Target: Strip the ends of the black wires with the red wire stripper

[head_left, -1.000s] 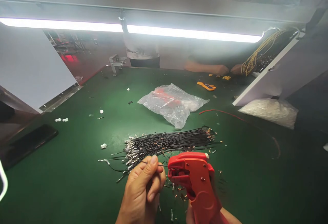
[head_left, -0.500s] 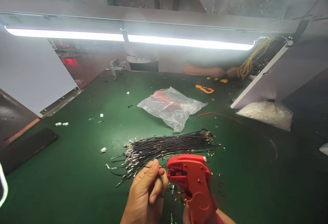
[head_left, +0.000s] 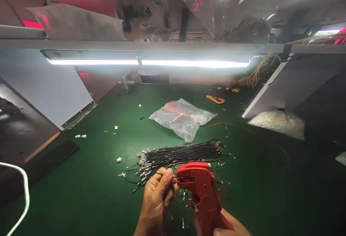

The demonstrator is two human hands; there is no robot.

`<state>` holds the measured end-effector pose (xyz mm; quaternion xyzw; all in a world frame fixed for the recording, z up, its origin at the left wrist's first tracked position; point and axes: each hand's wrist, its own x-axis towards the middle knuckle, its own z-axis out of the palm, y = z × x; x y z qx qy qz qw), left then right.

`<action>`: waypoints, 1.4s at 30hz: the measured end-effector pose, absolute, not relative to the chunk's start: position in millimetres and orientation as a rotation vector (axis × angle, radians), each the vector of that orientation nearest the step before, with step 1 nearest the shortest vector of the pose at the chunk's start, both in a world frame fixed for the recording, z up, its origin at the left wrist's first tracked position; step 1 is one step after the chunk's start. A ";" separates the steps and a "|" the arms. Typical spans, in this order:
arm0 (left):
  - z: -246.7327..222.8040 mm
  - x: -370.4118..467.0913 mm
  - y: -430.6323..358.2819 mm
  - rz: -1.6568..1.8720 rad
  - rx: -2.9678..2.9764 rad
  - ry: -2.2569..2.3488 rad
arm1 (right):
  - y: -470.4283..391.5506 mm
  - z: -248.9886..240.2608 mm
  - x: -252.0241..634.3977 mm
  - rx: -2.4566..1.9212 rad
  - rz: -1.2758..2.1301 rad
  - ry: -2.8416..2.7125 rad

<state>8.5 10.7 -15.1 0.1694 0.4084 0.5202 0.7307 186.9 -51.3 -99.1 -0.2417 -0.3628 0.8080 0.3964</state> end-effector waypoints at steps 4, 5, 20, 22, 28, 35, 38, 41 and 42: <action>-4.4 6.4 6.9 1.142 0.406 0.913 | -47.9 -112.1 182.0 -0.628 2.072 -0.942; -2.7 5.8 5.8 1.147 0.416 0.915 | -46.6 -113.2 181.1 -0.618 2.083 -0.952; -5.8 5.8 3.5 1.205 0.672 0.888 | -47.2 -71.0 187.1 -0.662 2.065 -0.888; -5.5 6.5 1.1 1.223 0.691 0.892 | -47.6 -71.9 189.7 -0.686 2.073 -0.879; -5.5 4.4 0.3 1.251 0.682 0.884 | -43.4 -86.6 184.5 -0.624 2.051 -0.930; -1.7 4.4 2.7 1.210 0.556 0.837 | -49.9 -94.9 177.3 -0.524 2.066 -0.847; 3.6 4.9 1.6 1.186 0.515 0.824 | -52.1 -93.9 178.7 -0.483 2.062 -0.820; 6.5 4.5 1.0 1.163 0.479 0.827 | -51.6 -93.3 179.9 -0.472 2.057 -0.809; 6.6 4.2 1.0 1.157 0.469 0.828 | -51.1 -93.6 179.9 -0.473 2.053 -0.812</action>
